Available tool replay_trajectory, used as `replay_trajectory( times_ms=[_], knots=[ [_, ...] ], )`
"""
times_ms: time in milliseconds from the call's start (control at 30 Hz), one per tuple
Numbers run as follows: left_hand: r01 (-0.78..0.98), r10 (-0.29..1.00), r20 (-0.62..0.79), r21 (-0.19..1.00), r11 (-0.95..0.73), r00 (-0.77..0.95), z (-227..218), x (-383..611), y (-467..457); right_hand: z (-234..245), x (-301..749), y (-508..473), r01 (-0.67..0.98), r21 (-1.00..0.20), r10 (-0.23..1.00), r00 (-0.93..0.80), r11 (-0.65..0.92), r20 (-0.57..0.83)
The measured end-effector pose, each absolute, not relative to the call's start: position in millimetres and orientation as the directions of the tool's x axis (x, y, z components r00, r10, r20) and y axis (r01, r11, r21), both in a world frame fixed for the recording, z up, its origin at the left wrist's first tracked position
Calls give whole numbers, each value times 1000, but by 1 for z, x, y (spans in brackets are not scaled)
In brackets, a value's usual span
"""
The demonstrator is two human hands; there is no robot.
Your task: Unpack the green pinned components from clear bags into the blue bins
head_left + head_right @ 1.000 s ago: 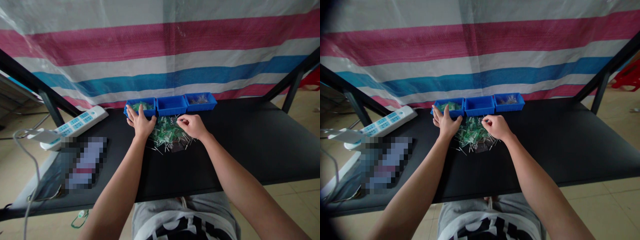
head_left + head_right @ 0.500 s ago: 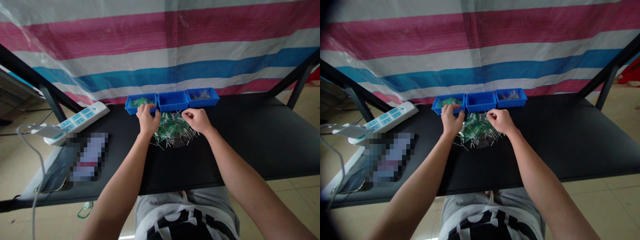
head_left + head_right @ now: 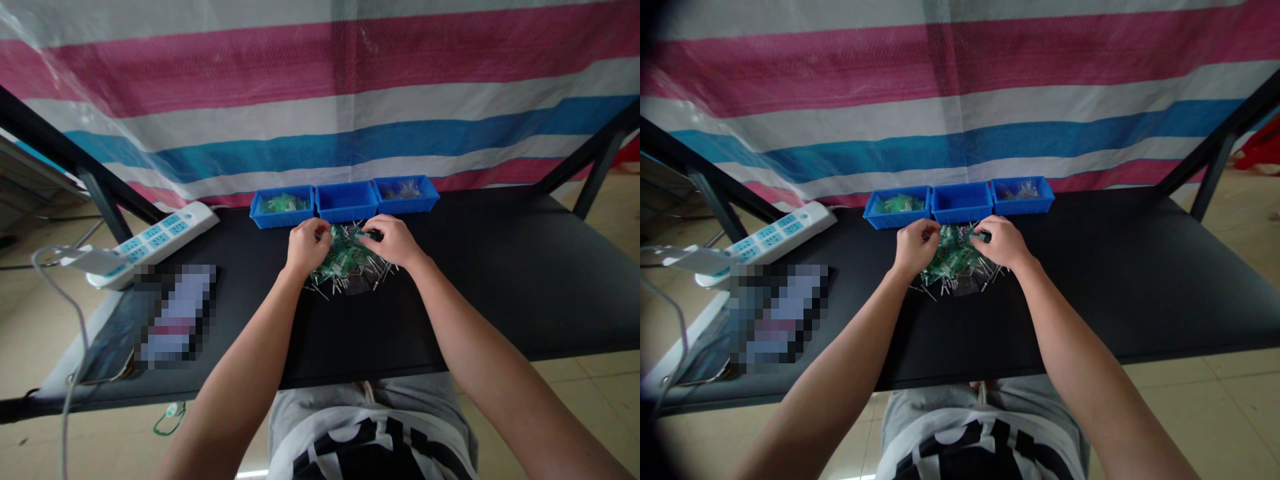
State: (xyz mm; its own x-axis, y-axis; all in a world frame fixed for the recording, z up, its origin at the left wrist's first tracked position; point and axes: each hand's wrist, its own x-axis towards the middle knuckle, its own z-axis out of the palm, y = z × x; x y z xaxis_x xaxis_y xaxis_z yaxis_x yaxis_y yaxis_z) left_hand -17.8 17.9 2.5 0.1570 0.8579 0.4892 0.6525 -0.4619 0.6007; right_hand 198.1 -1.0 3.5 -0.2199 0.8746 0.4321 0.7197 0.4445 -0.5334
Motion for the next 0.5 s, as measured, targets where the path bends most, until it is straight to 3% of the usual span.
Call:
replay_trajectory(
  times_ms=[267, 500],
  knots=[
    [463, 657, 442, 474, -749, 610, 2, -12, 13, 0, 195, -2, 793, -454, 909, -304, 407, 285],
    [480, 628, 411, 412, -774, 661, 3, -10, 11, 4, 194, -5, 765, -519, 921, -266, 382, 285]
  ],
)
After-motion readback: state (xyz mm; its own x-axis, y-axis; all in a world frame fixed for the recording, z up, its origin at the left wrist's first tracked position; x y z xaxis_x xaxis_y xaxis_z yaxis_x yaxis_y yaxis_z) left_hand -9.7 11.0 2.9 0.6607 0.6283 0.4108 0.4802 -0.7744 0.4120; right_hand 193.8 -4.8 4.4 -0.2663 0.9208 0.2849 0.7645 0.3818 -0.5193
